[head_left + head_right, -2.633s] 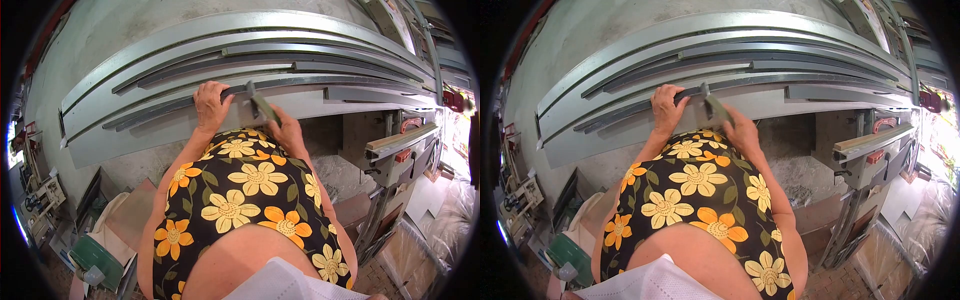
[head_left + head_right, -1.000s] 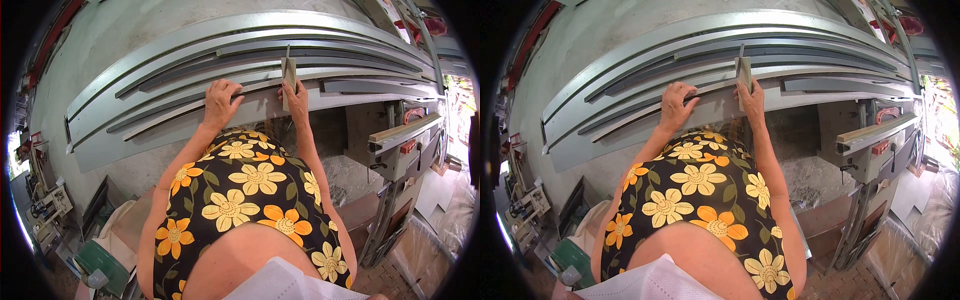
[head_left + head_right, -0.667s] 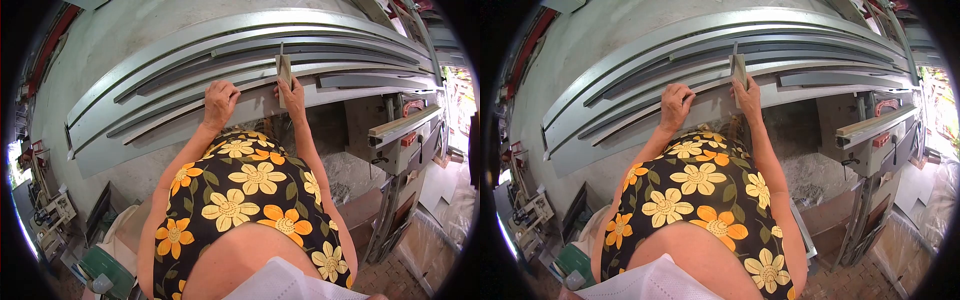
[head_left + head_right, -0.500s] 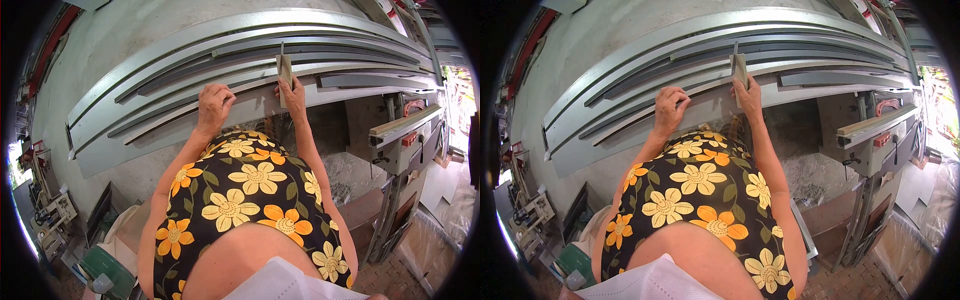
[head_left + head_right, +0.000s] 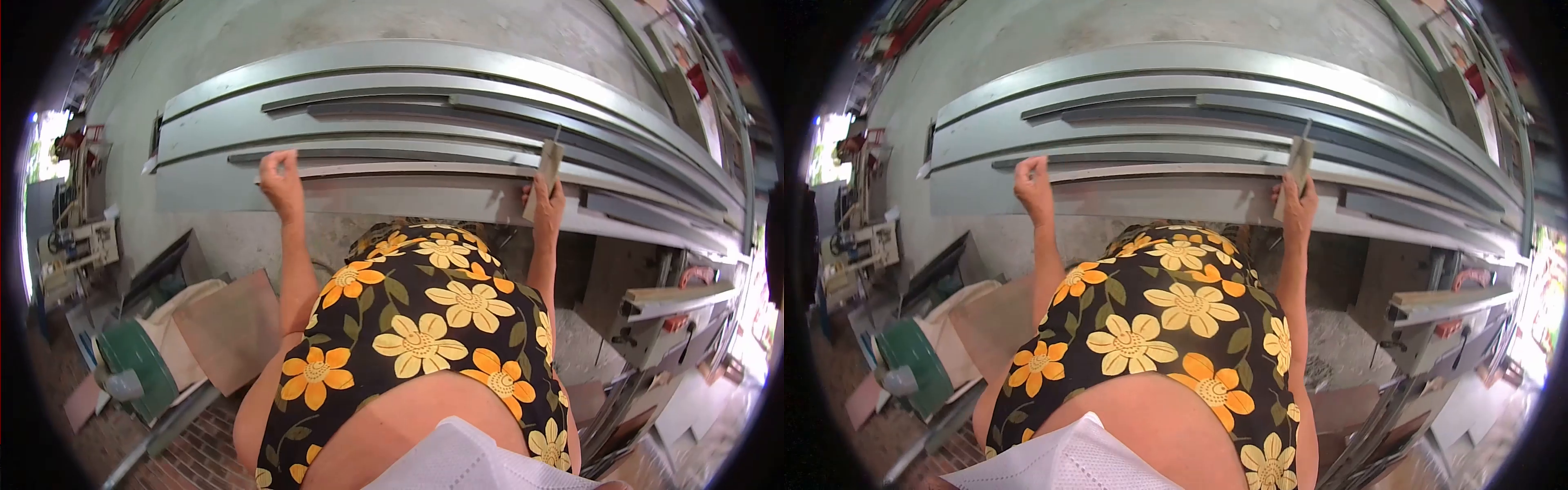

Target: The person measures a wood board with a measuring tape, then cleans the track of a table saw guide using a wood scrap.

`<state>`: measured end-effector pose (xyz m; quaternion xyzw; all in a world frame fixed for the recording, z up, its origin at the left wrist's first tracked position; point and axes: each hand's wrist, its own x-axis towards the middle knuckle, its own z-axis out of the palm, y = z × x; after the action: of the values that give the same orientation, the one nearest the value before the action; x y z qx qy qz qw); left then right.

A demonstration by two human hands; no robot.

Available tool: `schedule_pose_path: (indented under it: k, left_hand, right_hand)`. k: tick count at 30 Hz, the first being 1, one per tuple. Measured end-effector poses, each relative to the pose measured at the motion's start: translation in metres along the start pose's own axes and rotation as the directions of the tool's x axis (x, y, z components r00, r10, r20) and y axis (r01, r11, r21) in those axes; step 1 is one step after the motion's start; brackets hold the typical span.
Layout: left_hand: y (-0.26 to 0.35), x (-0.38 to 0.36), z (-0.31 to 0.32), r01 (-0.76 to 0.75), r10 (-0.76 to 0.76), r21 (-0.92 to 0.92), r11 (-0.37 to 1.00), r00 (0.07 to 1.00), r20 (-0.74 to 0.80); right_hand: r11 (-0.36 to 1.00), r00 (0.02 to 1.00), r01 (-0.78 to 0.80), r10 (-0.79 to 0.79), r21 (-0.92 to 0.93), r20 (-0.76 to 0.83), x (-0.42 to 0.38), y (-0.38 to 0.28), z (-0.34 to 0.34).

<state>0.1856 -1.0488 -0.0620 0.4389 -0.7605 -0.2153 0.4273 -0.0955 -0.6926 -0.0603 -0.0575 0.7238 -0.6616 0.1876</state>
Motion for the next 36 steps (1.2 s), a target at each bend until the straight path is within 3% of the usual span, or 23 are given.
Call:
schedule_pose_path:
  k: [3,6,7,10,13,15,17,22,26,36]
  left_hand:
    - [-0.050,-0.002,-0.045,0.241,-0.210,0.124,0.963,0.953,-0.219]
    - [-0.109,-0.018,-0.085,0.591,-0.579,-0.101,0.800,0.718,-0.386]
    - [-0.120,-0.025,-0.098,0.598,-0.593,-0.119,0.793,0.710,-0.380]
    - [-0.098,-0.037,-0.092,0.537,-0.365,0.176,0.825,0.745,-0.559]
    - [-0.056,-0.044,-0.067,0.370,-0.299,0.128,0.920,0.875,-0.381]
    - [-0.036,-0.045,-0.046,0.125,-0.098,0.149,0.981,0.979,-0.176]
    - [-0.008,-0.045,-0.024,-0.028,0.030,0.092,0.995,0.999,-0.015]
    - [0.045,-0.047,0.009,-0.189,0.172,0.040,0.981,0.946,0.274]
    - [0.050,-0.049,0.020,-0.224,0.198,0.043,0.974,0.925,0.325]
    - [0.064,-0.027,0.023,-0.003,-0.095,0.190,0.982,0.859,0.503]
  right_hand:
    - [1.000,1.000,-0.005,0.005,-0.020,0.003,0.002,-0.001,-0.003]
    - [0.999,1.000,0.003,-0.003,-0.040,0.009,0.000,-0.004,-0.001]
    - [0.999,1.000,0.009,-0.008,-0.041,0.012,0.001,-0.003,-0.002]
    - [0.999,1.000,0.025,-0.024,-0.045,0.021,0.001,-0.005,0.000]
    - [0.999,0.999,0.027,-0.026,-0.035,0.025,0.002,-0.003,-0.002]
    - [0.999,0.999,0.027,-0.026,-0.041,0.021,0.002,-0.003,-0.001]
    - [0.999,1.000,0.025,-0.024,-0.042,0.020,0.001,-0.006,0.000]
    - [0.998,0.999,0.036,-0.035,-0.052,0.020,-0.001,-0.010,0.002]
    - [0.999,1.000,0.024,-0.024,-0.045,0.015,-0.003,-0.011,0.003]
    - [0.998,0.999,0.032,-0.031,-0.049,0.038,0.001,-0.005,-0.001]
